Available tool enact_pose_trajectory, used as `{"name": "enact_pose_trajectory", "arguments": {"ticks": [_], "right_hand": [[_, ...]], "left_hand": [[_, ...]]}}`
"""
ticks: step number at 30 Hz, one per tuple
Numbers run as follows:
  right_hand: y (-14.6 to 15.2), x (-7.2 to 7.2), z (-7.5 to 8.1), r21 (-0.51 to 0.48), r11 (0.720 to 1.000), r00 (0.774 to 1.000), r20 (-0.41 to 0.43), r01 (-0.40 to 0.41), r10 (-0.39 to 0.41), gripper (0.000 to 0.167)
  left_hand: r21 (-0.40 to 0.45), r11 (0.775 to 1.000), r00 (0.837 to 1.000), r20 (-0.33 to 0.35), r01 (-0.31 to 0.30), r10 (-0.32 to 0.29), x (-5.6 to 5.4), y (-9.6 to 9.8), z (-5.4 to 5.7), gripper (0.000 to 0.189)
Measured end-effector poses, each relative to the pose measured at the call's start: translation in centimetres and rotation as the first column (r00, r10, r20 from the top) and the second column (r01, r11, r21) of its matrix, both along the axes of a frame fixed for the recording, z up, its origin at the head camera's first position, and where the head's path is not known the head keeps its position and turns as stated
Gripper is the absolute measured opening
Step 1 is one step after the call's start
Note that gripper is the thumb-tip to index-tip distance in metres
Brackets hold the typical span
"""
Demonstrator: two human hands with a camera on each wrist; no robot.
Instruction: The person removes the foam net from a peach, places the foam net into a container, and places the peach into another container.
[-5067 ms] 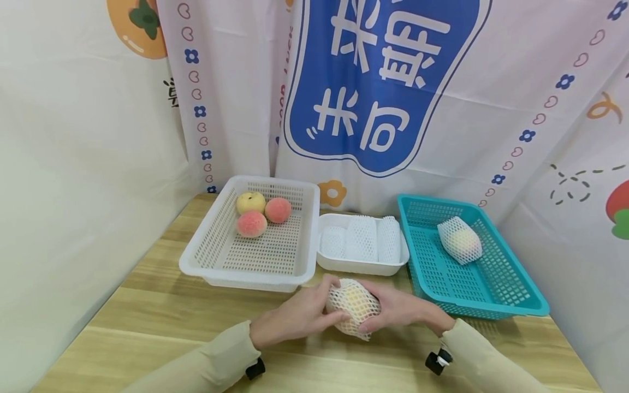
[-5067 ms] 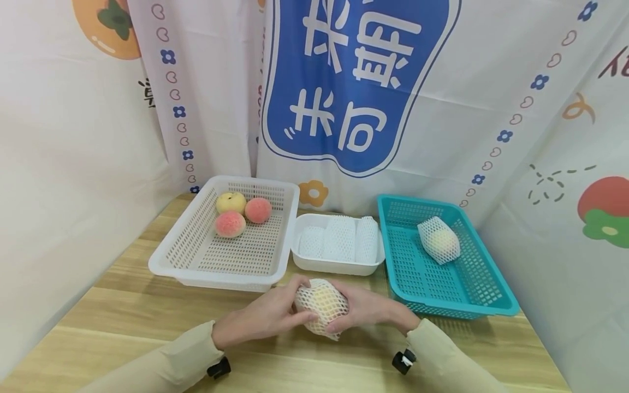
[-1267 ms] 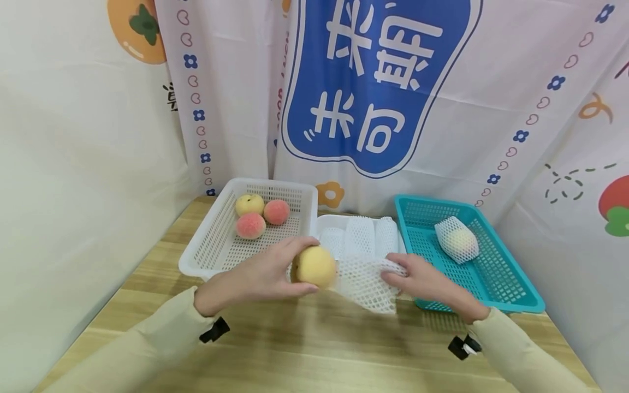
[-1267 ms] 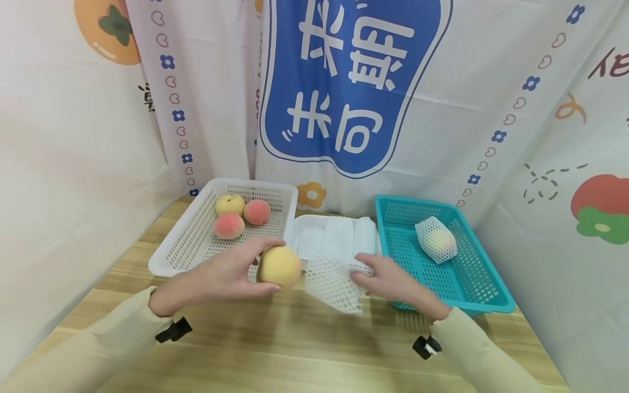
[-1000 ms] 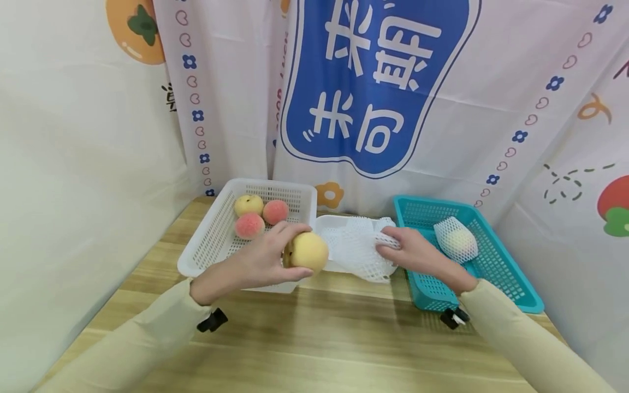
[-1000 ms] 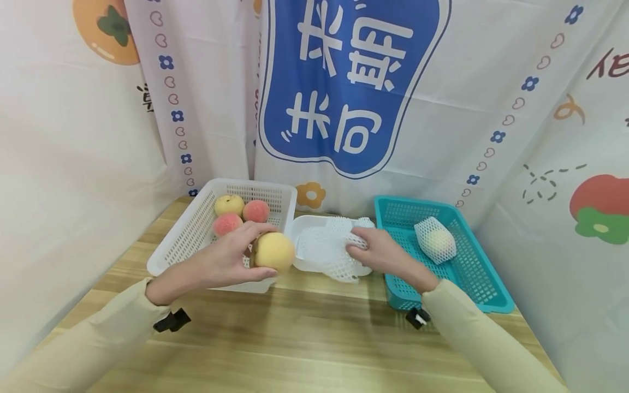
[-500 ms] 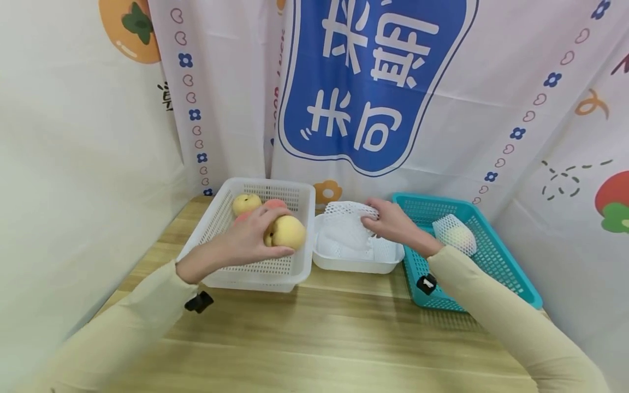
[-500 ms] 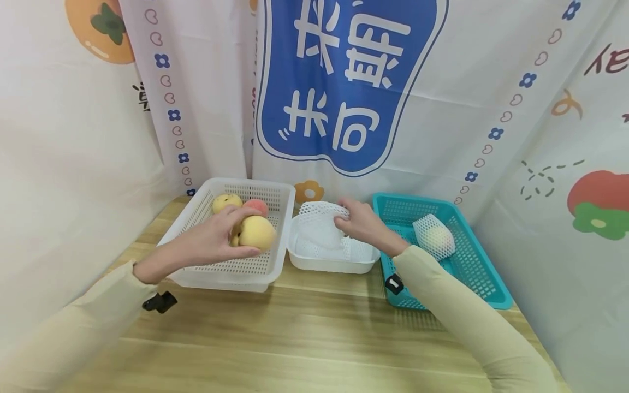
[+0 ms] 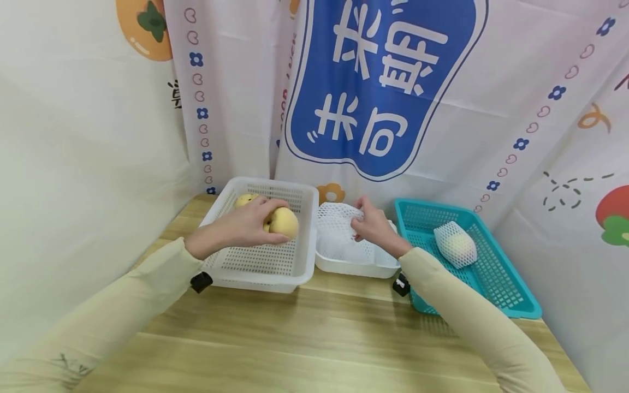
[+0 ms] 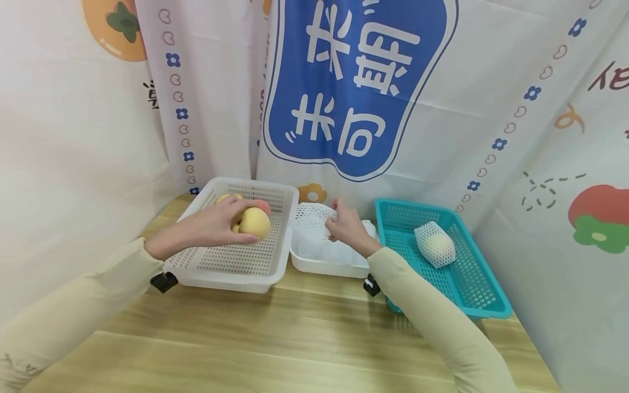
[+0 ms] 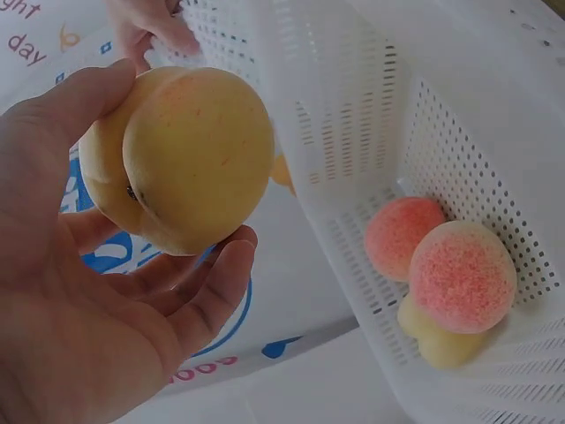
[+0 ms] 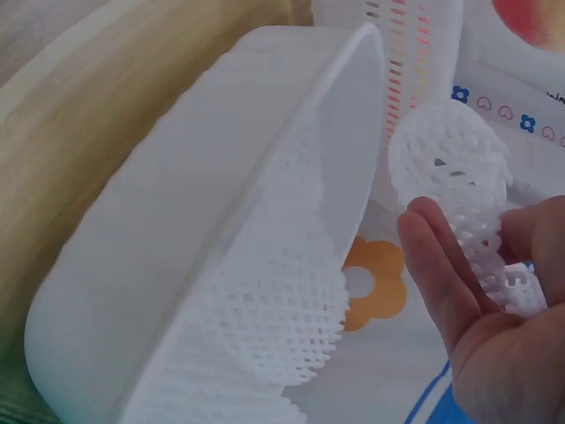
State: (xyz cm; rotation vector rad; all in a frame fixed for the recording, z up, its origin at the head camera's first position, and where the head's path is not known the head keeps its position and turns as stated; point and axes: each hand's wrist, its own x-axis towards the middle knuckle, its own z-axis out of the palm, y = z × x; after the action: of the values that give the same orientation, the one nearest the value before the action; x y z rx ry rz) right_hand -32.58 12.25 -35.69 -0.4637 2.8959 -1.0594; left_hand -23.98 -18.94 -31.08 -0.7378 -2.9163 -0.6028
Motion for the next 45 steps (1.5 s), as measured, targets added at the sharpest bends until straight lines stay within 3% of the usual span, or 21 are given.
{"name": "enact_pose_trajectory", "arguments": {"ticks": [5,8,13,19,24,28,31,35,38,42,45], "right_hand": [[0.6,-0.1,-0.4,-0.010,0.999,0.999,-0.019,0.048,-0.048,0.048],[0.9,-0.1,-0.2,-0.032,0.996,0.996,-0.036,0.080,-0.081,0.042],[0.7,0.0,-0.4,-0.074,0.993,0.995,0.023,0.093,-0.092,0.030],[0.1,0.8,-1.6,-0.169,0.985,0.992,0.122,-0.014,0.035,0.035],[0.1,1.0,-2.7,-0.201,0.969,0.977,0.127,-0.145,0.173,0.037],[0.1,1.0,-2.9,-0.053,0.974,0.970,0.087,-0.222,0.226,0.045],[0.1,1.1,-2.9,0.095,0.960,0.964,0.060,-0.263,0.258,0.046],[-0.1,1.2,-2.8,0.238,0.921,0.950,0.027,-0.310,0.312,0.036],[-0.4,1.5,-2.7,0.356,0.876,0.932,-0.034,-0.325,0.360,0.030],[-0.6,2.0,-2.5,0.488,0.827,0.920,-0.110,-0.281,0.377,0.023],[-0.9,2.3,-2.5,0.520,0.817,0.920,-0.134,-0.250,0.367,0.019]], "left_hand": [[-0.005,1.000,1.000,0.003,0.012,-0.012,-0.8,-0.3,-0.1,0.066],[0.006,1.000,1.000,-0.002,0.018,-0.018,-1.3,-0.5,-0.1,0.061],[0.010,1.000,1.000,0.004,0.025,-0.025,-1.7,-0.9,-0.3,0.058],[-0.013,1.000,1.000,0.028,0.014,-0.013,-2.1,-1.3,-0.4,0.059],[-0.056,0.998,0.999,0.035,0.021,-0.019,-2.7,-1.6,-0.2,0.065],[-0.070,0.997,0.998,0.056,0.011,-0.007,-3.0,-1.8,-0.2,0.068],[-0.078,0.997,0.997,0.076,0.004,0.002,-3.3,-2.0,-0.4,0.070],[-0.086,0.996,0.996,0.094,0.001,0.007,-3.7,-2.3,-0.6,0.071],[-0.088,0.996,0.994,0.111,0.002,0.008,-4.0,-2.5,-0.8,0.068],[-0.103,0.995,0.987,0.160,-0.004,0.021,-4.2,-2.9,-1.1,0.063],[-0.172,0.985,0.974,0.218,-0.021,0.059,-4.4,-3.0,-1.4,0.064]]}}
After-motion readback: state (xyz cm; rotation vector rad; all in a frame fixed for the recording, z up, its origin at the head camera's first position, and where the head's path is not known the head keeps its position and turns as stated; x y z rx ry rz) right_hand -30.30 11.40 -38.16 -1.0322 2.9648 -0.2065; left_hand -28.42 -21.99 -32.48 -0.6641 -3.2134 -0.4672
